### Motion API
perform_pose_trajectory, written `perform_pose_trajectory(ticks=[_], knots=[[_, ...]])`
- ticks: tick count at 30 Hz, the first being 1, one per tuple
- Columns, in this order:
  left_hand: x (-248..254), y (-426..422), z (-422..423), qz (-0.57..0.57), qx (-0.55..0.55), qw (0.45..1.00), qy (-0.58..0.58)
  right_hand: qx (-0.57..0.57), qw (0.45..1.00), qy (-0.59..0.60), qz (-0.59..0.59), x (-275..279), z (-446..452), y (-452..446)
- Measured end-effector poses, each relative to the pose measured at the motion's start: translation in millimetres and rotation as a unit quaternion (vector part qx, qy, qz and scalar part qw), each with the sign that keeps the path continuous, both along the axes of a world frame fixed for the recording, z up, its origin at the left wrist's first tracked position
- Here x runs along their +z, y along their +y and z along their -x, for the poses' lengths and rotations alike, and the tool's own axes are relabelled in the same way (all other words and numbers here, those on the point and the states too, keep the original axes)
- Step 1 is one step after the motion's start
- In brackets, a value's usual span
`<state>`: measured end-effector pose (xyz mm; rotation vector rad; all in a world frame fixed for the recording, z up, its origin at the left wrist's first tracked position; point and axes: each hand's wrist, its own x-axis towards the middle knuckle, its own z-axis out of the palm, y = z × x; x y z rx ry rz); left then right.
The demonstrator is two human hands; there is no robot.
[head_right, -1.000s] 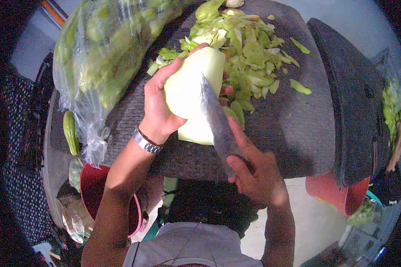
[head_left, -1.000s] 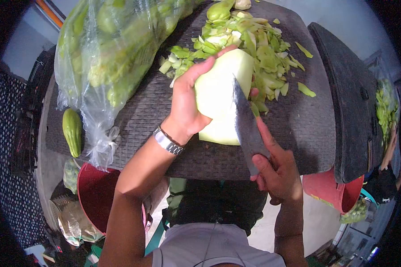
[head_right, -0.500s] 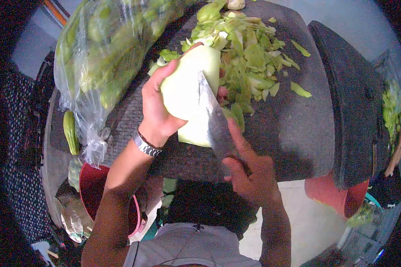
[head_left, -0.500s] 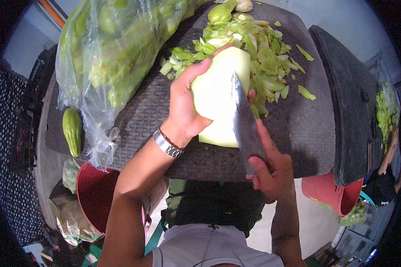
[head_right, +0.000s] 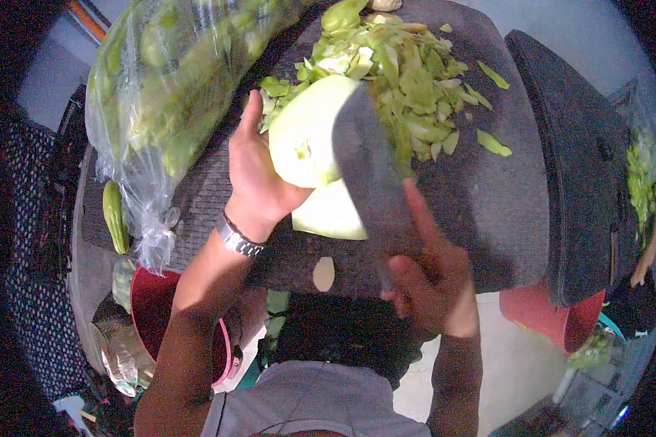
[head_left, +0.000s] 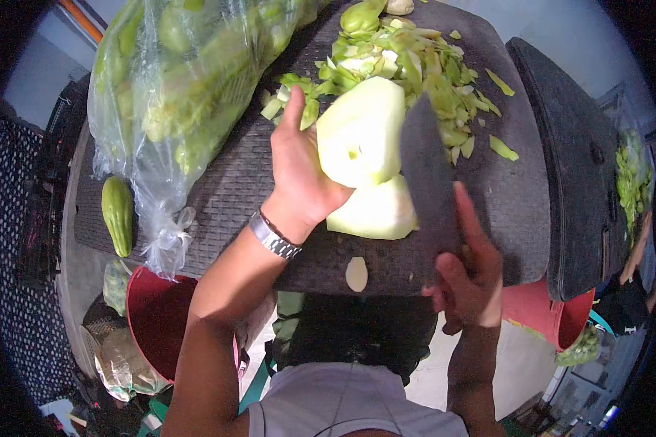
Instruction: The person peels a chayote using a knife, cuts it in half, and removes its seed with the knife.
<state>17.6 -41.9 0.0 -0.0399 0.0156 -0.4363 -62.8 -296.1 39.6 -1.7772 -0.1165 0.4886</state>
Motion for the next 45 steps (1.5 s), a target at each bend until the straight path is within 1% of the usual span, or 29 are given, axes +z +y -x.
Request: perform_pose_trajectory(ticks=[2,3,5,8,11,12,15,17,20,23,26,27,30,33,36,38,39,42,43,45], knots=[[-6,3,-1,-0.032,0.009,0.998,-0.062,-0.048,0.999,0.003,-0.021,5,1,-3],[0,-1,0,-0.11,0.039,0.993,-0.014,-0.053,0.998,0.0,-0.017,6,0,-2],[3,-3,-2,-0.13,0.05,0.99,-0.004,-0.062,0.998,-0.007,-0.011,8,-7,2],[3,-4,-1,-0.176,0.071,0.982,0.0,-0.049,0.996,-0.078,0.006,-4,-18,14],[-2,-7,-3,-0.245,0.084,0.966,-0.007,-0.055,0.988,-0.125,0.077,-9,-28,28],[-4,-6,-4,-0.271,0.09,0.958,-0.008,-0.053,0.982,-0.159,0.09,-10,-32,32],[-7,-7,-3,-0.222,0.079,0.971,-0.049,-0.062,0.959,-0.246,0.129,-5,-42,53],[-1,-10,0,-0.246,0.092,0.964,-0.045,-0.088,0.94,-0.29,0.155,3,-53,72],[0,-12,1,-0.267,0.112,0.957,-0.037,-0.089,0.925,-0.288,0.232,4,-76,89],[-2,-10,-1,-0.246,0.119,0.962,-0.029,-0.16,0.904,-0.312,0.246,2,-97,88],[-1,-6,0,-0.212,0.105,0.971,-0.029,-0.204,0.885,-0.354,0.224,-12,-117,66],[-1,-5,0,-0.201,0.097,0.974,-0.031,-0.196,0.883,-0.377,0.198,-11,-114,62],[0,-3,0,-0.151,0.066,0.982,-0.088,-0.142,0.894,-0.367,0.215,-10,-91,53],[-2,-2,1,-0.158,0.078,0.979,-0.101,-0.067,0.885,-0.398,0.233,-20,-66,50],[6,-4,3,-0.237,0.202,0.95,-0.011,-0.008,0.882,-0.394,0.258,-13,-26,56],[-7,3,-3,-0.239,0.249,0.937,-0.046,0.043,0.899,-0.292,0.324,2,1,63],[-4,3,-2,-0.234,0.268,0.934,-0.044,0.062,0.891,-0.321,0.315,-7,9,63],[-3,4,-2,-0.242,0.315,0.917,-0.036,0.076,0.902,-0.318,0.281,-8,24,64],[0,3,-1,-0.24,0.324,0.915,-0.028,0.076,0.916,-0.281,0.274,-6,26,65],[0,4,-1,-0.244,0.335,0.91,-0.021,0.077,0.919,-0.291,0.253,-7,30,66]])
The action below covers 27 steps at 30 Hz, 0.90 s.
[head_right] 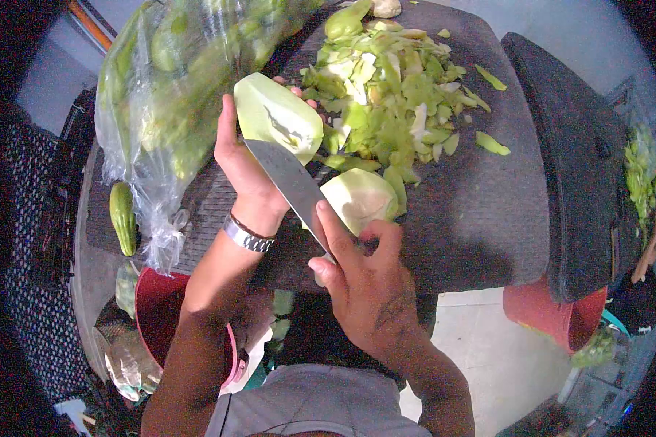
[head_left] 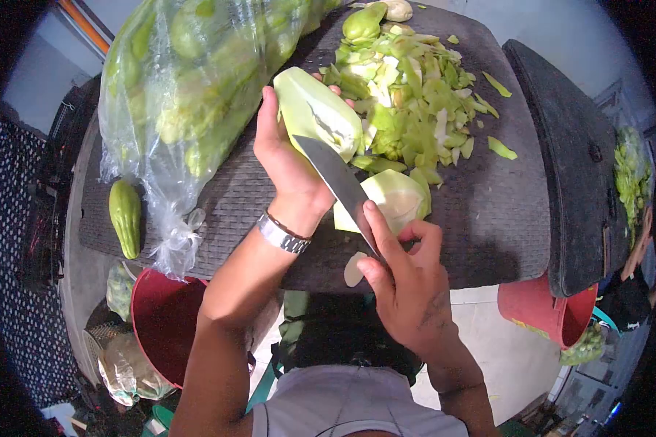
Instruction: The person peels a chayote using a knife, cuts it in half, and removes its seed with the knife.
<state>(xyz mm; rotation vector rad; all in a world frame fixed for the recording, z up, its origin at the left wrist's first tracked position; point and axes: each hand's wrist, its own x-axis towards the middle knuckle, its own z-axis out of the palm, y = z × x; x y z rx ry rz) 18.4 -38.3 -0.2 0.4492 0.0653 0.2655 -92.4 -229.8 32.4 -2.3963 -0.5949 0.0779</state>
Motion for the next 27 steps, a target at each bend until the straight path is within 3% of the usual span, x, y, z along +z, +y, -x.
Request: perform_pose_trajectory(ticks=[22,27], knots=[[13,-18,8,-0.068,0.073,0.995,0.003,-0.012,0.994,0.05,-0.096,-13,-4,-4],[8,-23,10,-0.182,0.144,0.973,-0.009,-0.044,0.997,0.009,-0.057,-13,0,6]])
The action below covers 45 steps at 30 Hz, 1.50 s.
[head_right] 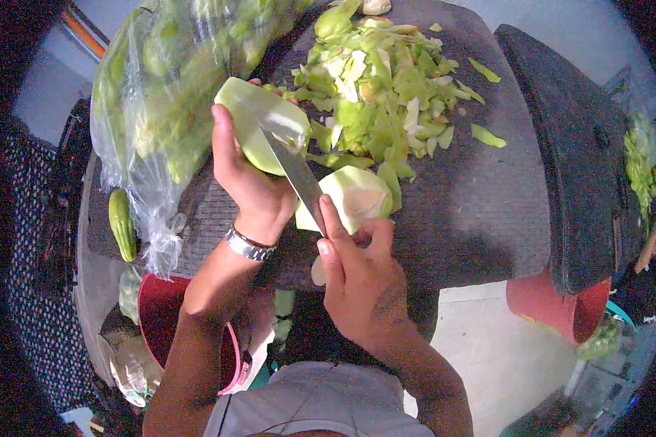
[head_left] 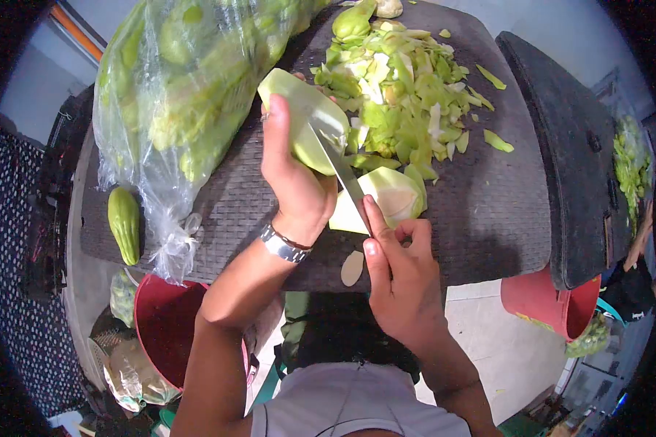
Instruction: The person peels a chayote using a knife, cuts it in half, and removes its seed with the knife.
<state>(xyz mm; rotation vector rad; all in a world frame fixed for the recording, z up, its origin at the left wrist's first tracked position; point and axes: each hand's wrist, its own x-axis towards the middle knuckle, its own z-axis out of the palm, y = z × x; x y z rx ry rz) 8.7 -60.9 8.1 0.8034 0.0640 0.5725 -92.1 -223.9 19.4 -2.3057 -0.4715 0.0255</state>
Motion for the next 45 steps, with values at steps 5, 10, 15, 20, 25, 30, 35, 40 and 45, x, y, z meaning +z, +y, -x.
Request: perform_pose_trajectory(ticks=[5,10,15,20,25,30,35,40,45], knots=[[1,-2,0,-0.037,0.033,0.999,-0.023,0.007,1.0,0.004,-0.023,0,0,2],[1,12,-5,0.047,-0.07,0.996,-0.029,-0.023,0.92,0.298,-0.253,2,-19,-20],[-3,18,-10,0.107,-0.092,0.99,0.002,-0.068,0.952,0.215,-0.208,-2,-25,-33],[-2,22,-12,0.122,-0.112,0.986,-0.007,-0.015,0.995,0.052,-0.088,1,-20,-27],[-5,25,-12,0.176,-0.214,0.961,0.004,0.009,0.987,0.062,-0.148,-16,-18,-23],[-7,22,-12,0.189,-0.228,0.955,0.003,0.043,0.998,-0.001,-0.045,1,-15,-20],[-4,17,-7,0.112,-0.122,0.986,0.005,0.035,0.999,-0.014,0.007,14,0,-9],[-4,17,-6,0.098,-0.062,0.993,0.025,0.035,0.999,-0.015,0.017,12,9,-8],[-2,17,-5,0.084,-0.049,0.995,0.028,0.045,0.999,-0.017,0.018,10,13,-10]])
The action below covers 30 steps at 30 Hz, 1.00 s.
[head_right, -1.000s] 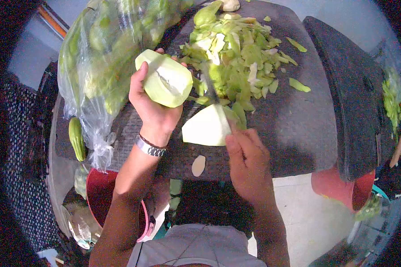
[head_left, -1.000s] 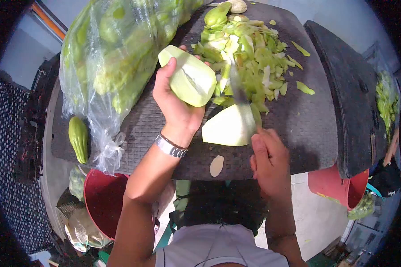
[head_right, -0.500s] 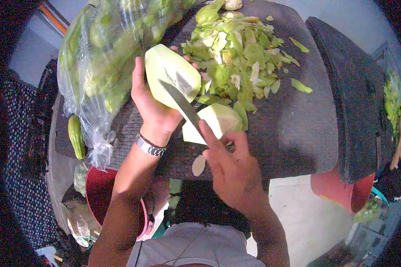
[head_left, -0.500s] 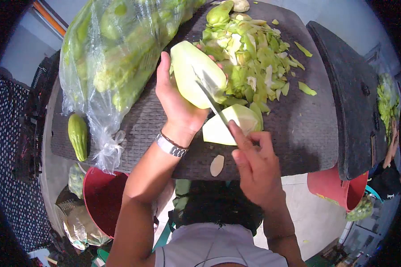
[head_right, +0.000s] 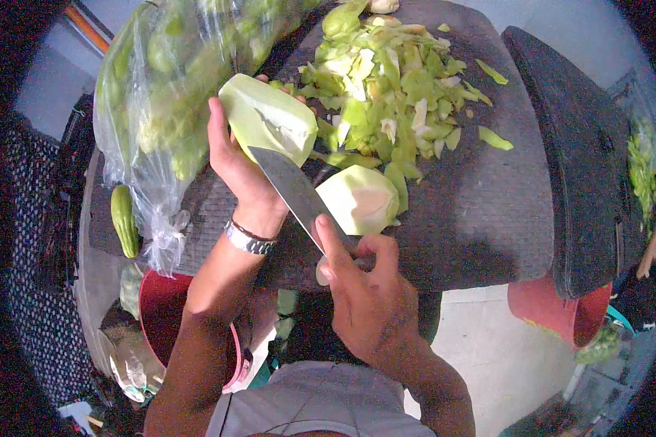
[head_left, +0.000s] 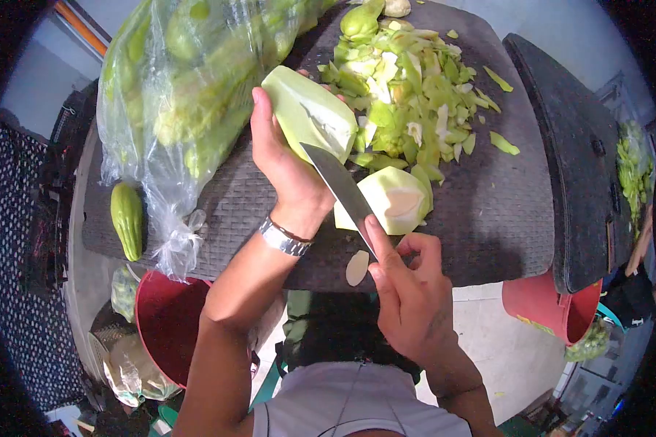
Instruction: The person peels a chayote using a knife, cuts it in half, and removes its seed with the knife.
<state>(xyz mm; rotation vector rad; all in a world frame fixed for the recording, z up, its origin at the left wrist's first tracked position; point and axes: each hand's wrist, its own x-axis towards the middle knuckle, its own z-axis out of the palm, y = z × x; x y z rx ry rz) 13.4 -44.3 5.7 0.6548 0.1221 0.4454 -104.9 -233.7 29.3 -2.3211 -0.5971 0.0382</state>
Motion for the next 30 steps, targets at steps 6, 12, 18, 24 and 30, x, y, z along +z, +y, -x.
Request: perform_pose_trajectory(ticks=[6,12,18,24,30], knots=[[6,-7,3,-0.015,0.011,1.0,-0.008,0.002,1.0,0.014,-0.007,1,-4,-1],[5,-10,2,-0.015,0.033,0.999,0.0,-0.011,1.0,0.009,-0.014,-3,-2,4],[9,-11,4,-0.049,0.044,0.998,-0.003,-0.015,0.999,0.027,-0.013,-2,0,7],[5,-1,1,-0.052,-0.002,0.998,0.023,-0.001,1.0,0.004,-0.01,-12,-2,3],[5,2,1,0.007,-0.091,0.995,0.037,-0.009,1.0,0.012,-0.007,-2,-3,-3]])
